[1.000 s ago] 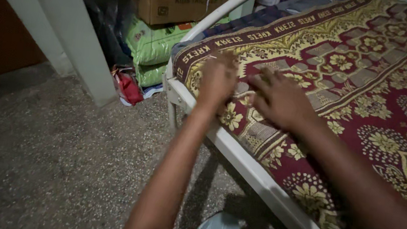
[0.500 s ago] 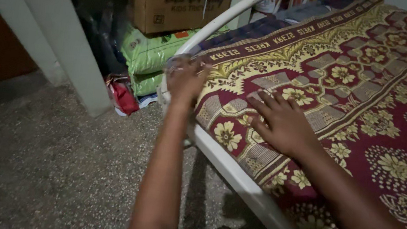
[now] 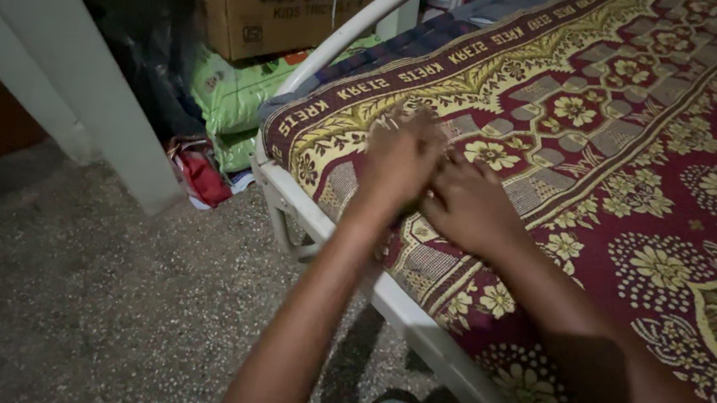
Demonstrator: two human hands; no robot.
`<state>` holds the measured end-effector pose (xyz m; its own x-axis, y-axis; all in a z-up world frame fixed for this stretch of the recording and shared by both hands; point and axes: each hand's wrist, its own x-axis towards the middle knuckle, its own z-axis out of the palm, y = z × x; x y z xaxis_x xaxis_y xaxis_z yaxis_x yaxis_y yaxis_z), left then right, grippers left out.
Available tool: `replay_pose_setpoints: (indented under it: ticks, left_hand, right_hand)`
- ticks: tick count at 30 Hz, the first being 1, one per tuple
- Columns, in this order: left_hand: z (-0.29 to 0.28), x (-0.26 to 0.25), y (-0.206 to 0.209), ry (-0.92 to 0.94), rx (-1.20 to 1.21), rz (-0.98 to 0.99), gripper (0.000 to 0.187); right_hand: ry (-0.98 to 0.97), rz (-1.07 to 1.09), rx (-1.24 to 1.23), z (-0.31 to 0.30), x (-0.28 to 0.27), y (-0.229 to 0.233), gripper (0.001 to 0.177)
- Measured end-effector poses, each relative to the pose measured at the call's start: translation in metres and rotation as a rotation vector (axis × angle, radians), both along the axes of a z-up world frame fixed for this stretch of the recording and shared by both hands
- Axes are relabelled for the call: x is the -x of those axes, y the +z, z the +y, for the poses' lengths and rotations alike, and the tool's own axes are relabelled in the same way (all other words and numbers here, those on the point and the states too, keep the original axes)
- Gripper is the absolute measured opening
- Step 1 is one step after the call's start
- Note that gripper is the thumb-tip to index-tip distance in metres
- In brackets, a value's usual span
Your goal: The person kneels beside a bed and repeatedly smooths a patterned bedsheet with both hands, pressing and tucking the edges along the mattress perimeter.
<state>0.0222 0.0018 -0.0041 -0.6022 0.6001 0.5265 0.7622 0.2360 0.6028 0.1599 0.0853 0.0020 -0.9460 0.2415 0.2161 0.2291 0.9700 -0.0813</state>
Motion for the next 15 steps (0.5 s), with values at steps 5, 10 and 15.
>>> replay_pose_setpoints:
  ticks: [5, 10, 15]
  left_hand:
    - [-0.049, -0.011, -0.013, 0.027, 0.169, 0.116, 0.054]
    - [-0.074, 0.006, -0.025, 0.148, 0.187, 0.1, 0.049]
    - [-0.071, 0.005, -0.034, 0.153, 0.14, 0.161, 0.046]
  right_hand:
    - [0.072, 0.086, 0.04, 0.01, 0.006, 0.003, 0.063]
    - [0.028, 0.034, 0.015, -0.008, -0.003, 0.008, 0.072]
    - [-0.05, -0.207, -0.102, -0.032, -0.014, 0.019, 0.092]
